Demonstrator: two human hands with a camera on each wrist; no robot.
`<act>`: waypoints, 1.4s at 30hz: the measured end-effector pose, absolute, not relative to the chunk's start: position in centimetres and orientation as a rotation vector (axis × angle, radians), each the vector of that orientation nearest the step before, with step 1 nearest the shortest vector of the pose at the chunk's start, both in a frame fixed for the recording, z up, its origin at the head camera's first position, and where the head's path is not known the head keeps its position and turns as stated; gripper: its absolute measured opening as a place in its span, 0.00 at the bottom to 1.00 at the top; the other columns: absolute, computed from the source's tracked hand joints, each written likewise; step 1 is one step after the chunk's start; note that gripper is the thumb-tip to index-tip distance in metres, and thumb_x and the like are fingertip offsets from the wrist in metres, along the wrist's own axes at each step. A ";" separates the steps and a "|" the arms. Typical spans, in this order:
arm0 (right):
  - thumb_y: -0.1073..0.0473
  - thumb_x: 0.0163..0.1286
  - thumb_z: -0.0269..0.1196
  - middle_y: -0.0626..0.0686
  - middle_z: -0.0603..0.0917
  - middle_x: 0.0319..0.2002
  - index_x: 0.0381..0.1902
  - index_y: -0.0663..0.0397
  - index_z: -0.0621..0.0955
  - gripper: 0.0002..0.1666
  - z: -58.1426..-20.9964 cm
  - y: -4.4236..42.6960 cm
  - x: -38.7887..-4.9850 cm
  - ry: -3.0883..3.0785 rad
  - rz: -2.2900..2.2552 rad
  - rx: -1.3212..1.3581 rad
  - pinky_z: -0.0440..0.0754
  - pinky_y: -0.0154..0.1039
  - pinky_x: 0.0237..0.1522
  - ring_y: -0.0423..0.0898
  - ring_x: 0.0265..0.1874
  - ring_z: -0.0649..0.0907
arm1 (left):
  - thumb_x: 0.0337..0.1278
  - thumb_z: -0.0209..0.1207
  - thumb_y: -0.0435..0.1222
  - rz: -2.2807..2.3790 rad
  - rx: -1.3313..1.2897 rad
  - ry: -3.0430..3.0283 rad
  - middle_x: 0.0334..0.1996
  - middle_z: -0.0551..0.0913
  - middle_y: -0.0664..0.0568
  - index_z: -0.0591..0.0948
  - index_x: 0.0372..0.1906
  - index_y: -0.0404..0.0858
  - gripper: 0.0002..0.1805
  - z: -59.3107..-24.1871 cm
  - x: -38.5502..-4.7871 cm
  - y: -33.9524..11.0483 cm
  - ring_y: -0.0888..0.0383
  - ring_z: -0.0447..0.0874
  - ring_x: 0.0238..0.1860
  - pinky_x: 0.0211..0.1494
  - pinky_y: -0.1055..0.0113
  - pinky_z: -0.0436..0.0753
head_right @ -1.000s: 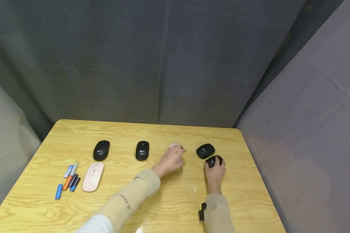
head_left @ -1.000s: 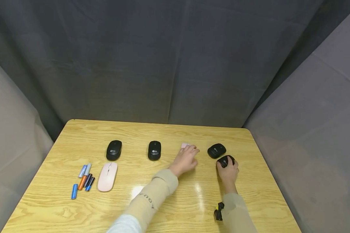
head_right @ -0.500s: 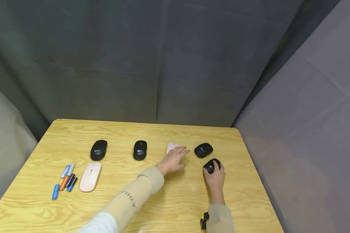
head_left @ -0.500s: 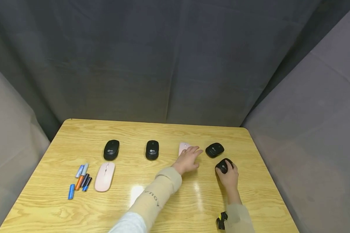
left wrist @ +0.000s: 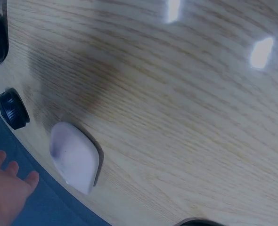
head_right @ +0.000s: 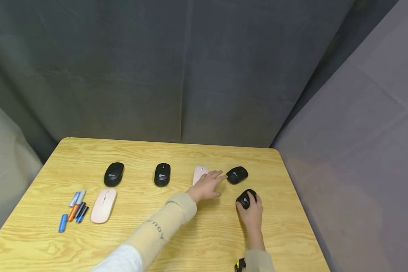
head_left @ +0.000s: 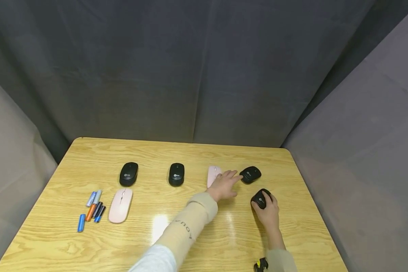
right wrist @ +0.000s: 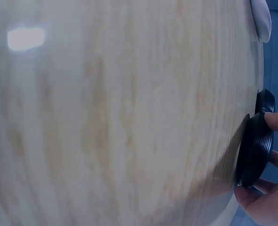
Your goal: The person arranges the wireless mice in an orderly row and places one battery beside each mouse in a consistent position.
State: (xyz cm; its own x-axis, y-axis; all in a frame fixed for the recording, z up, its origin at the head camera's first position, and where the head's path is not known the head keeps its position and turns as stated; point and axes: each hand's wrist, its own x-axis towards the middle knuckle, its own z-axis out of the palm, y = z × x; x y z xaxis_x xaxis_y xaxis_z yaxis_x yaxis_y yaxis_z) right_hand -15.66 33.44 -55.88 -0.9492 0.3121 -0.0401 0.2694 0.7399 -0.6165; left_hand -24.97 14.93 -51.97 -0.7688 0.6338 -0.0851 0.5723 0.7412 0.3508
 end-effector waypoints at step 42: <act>0.53 0.62 0.61 0.71 0.51 0.66 0.66 0.58 0.61 0.38 -56.4 33.7 -15.3 -2.855 1.033 -0.493 0.62 0.67 0.55 0.74 0.61 0.56 | 0.57 0.56 0.49 0.276 0.908 2.659 0.71 0.46 0.61 0.53 0.70 0.60 0.37 -53.0 -26.3 19.7 0.56 0.44 0.71 0.69 0.52 0.54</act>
State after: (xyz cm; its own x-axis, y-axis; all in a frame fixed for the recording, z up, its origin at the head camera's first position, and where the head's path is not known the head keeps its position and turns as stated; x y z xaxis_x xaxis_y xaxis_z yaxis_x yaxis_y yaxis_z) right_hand -15.29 33.72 -56.37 -0.9466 0.3192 -0.0461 0.2748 0.7234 -0.6333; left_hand -26.35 19.73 -53.04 -0.7479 0.6213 -0.2337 0.5601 0.7796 0.2803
